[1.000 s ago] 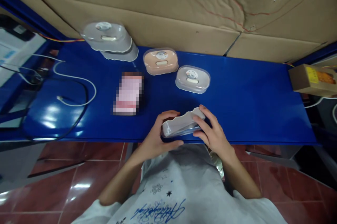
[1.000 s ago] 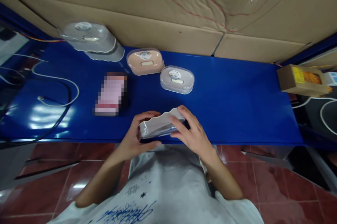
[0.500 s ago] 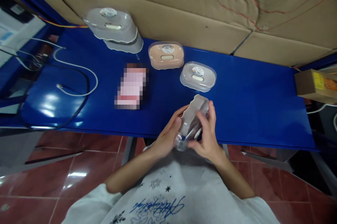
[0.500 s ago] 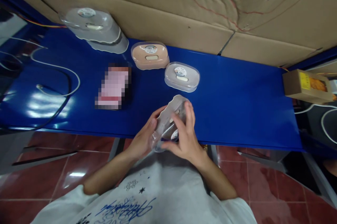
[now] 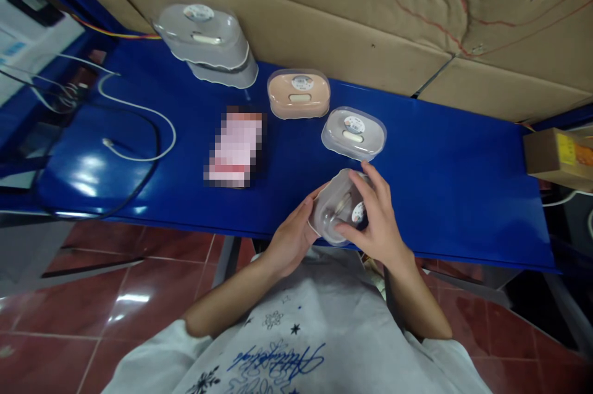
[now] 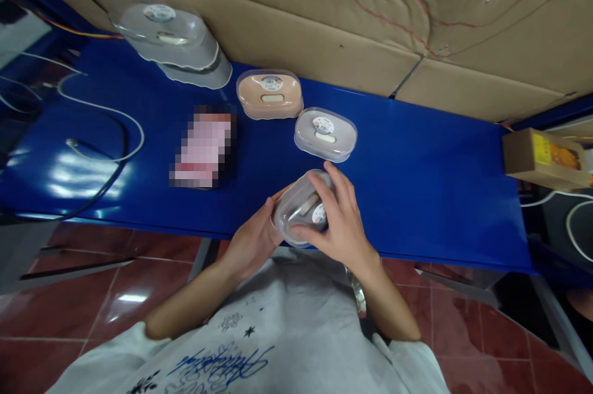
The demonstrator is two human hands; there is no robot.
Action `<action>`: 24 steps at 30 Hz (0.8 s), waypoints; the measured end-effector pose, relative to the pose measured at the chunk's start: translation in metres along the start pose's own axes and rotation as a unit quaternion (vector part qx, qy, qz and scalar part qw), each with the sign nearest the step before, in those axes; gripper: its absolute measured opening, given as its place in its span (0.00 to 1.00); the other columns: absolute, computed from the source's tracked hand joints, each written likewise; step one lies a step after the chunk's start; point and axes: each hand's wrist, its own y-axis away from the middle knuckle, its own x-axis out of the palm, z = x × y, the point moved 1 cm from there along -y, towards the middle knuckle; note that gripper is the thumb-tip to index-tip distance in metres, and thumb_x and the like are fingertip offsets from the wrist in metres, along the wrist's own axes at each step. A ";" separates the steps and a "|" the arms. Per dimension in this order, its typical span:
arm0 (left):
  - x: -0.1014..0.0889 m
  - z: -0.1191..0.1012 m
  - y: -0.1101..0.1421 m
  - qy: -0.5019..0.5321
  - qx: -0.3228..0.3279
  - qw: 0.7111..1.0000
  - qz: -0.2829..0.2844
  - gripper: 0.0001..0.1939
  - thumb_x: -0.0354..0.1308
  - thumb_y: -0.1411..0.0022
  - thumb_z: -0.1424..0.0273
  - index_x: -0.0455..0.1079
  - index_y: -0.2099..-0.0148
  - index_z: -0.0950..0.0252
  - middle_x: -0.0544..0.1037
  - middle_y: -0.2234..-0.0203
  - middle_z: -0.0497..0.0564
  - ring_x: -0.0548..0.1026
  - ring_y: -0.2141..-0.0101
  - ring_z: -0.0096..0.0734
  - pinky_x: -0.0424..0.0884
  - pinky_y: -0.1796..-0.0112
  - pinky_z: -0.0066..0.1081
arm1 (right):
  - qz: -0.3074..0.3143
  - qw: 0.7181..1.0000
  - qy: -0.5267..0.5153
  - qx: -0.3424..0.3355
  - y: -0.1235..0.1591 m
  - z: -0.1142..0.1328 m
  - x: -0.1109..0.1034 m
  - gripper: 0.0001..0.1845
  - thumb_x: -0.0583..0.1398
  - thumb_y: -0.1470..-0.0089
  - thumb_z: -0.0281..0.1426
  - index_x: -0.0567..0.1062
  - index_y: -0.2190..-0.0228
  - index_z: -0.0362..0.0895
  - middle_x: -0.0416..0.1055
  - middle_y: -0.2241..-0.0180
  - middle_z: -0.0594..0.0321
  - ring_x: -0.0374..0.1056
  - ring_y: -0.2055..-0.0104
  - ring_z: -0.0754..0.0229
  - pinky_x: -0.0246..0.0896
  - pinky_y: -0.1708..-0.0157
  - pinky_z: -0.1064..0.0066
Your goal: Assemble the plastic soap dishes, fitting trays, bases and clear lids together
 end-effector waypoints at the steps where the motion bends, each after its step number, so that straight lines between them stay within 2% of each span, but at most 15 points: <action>1: -0.001 0.001 0.001 -0.011 0.016 1.000 0.010 0.27 0.59 0.26 0.49 0.74 0.32 0.54 0.76 0.33 0.55 0.69 0.31 0.52 0.67 0.32 0.49 | -0.008 1.000 0.008 -0.002 -0.001 0.002 0.000 0.47 0.59 0.35 0.60 0.52 0.24 0.58 0.50 0.23 0.51 0.51 0.23 0.31 0.57 0.29 0.29; 3: -0.003 0.002 0.005 -0.044 0.050 0.997 0.038 0.32 0.69 0.33 0.51 0.72 0.31 0.52 0.73 0.31 0.55 0.68 0.30 0.53 0.64 0.30 0.50 | -0.028 0.999 0.015 -0.009 -0.001 0.004 0.003 0.47 0.59 0.35 0.60 0.53 0.25 0.58 0.53 0.25 0.50 0.54 0.24 0.30 0.59 0.30 0.30; 5: -0.005 0.002 0.009 -0.087 0.066 0.992 0.055 0.42 0.78 0.42 0.60 0.69 0.29 0.48 0.71 0.29 0.54 0.68 0.30 0.54 0.63 0.30 0.51 | -0.044 0.999 0.006 -0.022 0.000 0.004 0.005 0.46 0.57 0.35 0.62 0.54 0.25 0.58 0.54 0.26 0.49 0.56 0.25 0.30 0.60 0.31 0.31; 7: -0.006 0.001 0.011 -0.116 0.069 0.989 0.058 0.48 0.82 0.48 0.65 0.68 0.28 0.46 0.70 0.29 0.53 0.69 0.31 0.56 0.63 0.30 0.53 | -0.054 0.998 -0.008 -0.031 0.003 0.002 0.006 0.46 0.54 0.35 0.64 0.54 0.25 0.58 0.54 0.26 0.49 0.57 0.26 0.30 0.61 0.31 0.30; 8: -0.005 0.000 0.012 -0.119 0.072 0.989 0.058 0.48 0.83 0.49 0.64 0.69 0.29 0.47 0.71 0.29 0.53 0.68 0.30 0.57 0.63 0.30 0.53 | -0.059 0.998 -0.013 -0.033 0.005 0.001 0.007 0.45 0.53 0.34 0.64 0.54 0.25 0.59 0.55 0.27 0.49 0.58 0.27 0.30 0.61 0.32 0.30; 11: -0.004 0.000 0.011 -0.097 0.080 0.991 0.046 0.38 0.77 0.43 0.50 0.75 0.33 0.52 0.73 0.31 0.56 0.65 0.28 0.58 0.60 0.28 0.52 | -0.081 0.996 -0.022 -0.026 0.010 -0.002 0.007 0.41 0.52 0.33 0.63 0.58 0.28 0.59 0.58 0.31 0.50 0.59 0.28 0.32 0.61 0.32 0.31; 13: -0.003 0.003 0.009 -0.077 0.065 0.994 0.030 0.30 0.69 0.35 0.47 0.78 0.36 0.53 0.76 0.33 0.56 0.63 0.27 0.55 0.59 0.28 0.50 | -0.108 0.994 -0.031 -0.018 0.011 -0.003 0.008 0.36 0.50 0.31 0.60 0.61 0.31 0.59 0.60 0.34 0.51 0.60 0.28 0.35 0.61 0.31 0.32; 17: -0.004 0.009 0.008 -0.076 0.044 0.996 0.021 0.25 0.62 0.28 0.49 0.78 0.36 0.52 0.80 0.37 0.53 0.63 0.26 0.51 0.60 0.28 0.50 | -0.143 0.989 -0.035 -0.020 0.010 -0.007 0.013 0.29 0.48 0.29 0.56 0.64 0.35 0.58 0.60 0.38 0.52 0.60 0.30 0.37 0.62 0.31 0.33; 20: -0.004 0.009 0.009 -0.100 0.060 0.993 0.015 0.24 0.57 0.25 0.49 0.77 0.35 0.52 0.80 0.37 0.50 0.65 0.28 0.50 0.60 0.28 0.47 | -0.166 0.984 -0.003 -0.065 0.010 -0.010 0.017 0.28 0.51 0.30 0.56 0.64 0.35 0.62 0.59 0.40 0.55 0.61 0.31 0.36 0.64 0.33 0.32; 24: 0.001 0.004 0.008 -0.060 0.038 0.997 -0.010 0.24 0.59 0.25 0.49 0.78 0.36 0.54 0.81 0.38 0.52 0.74 0.34 0.50 0.72 0.36 0.45 | -0.211 0.969 0.054 -0.114 0.016 -0.013 0.024 0.26 0.54 0.33 0.58 0.66 0.37 0.70 0.60 0.42 0.59 0.61 0.34 0.35 0.63 0.34 0.32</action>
